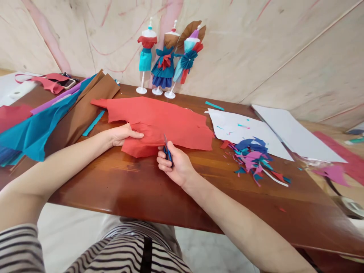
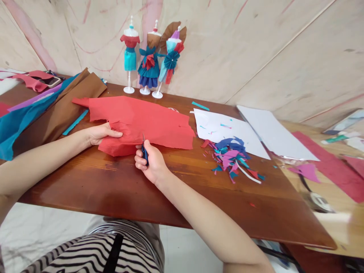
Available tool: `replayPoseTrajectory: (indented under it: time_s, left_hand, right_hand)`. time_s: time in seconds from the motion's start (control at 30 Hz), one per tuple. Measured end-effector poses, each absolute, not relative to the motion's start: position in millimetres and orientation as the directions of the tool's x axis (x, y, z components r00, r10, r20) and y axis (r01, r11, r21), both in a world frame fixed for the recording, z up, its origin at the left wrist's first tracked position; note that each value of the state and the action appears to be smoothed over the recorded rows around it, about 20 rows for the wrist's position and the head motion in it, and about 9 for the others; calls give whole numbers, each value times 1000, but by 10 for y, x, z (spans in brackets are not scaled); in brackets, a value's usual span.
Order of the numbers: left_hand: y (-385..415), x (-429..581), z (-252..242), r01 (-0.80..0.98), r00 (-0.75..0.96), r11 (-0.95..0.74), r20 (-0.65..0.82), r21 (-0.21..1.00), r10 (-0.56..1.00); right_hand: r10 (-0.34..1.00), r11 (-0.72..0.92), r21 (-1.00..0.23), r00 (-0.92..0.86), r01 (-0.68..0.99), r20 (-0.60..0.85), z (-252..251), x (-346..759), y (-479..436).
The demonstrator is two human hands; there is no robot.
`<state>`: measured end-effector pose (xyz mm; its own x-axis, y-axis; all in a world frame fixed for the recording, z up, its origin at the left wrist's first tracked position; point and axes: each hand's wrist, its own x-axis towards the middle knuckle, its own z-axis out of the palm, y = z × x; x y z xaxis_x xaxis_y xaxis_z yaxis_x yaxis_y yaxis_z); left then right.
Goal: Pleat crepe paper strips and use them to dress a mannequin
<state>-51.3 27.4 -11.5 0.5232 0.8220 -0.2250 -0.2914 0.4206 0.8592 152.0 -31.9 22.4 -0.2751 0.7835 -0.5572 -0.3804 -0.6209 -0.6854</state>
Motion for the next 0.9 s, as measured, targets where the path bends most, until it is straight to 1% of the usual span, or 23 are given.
replayPoseTrajectory:
  time_s: [0.3,0.47,0.9]
  left_hand:
    - [280,-505,-125,-319,520,423,-217,848,826]
    - [285,-513,-135,-316,522,428,-222,847,823]
    - [250,-498,-65,-284,496,444,-266,850,827]
  right_hand:
    - [826,-562,-724,-325,-401,-461,114,1520,-254]
    - [829,-559,-723,-292,-407,-476,125,1497,-270]
    - [829,-559,-711,-294,-427,-475,100,1495,-279]
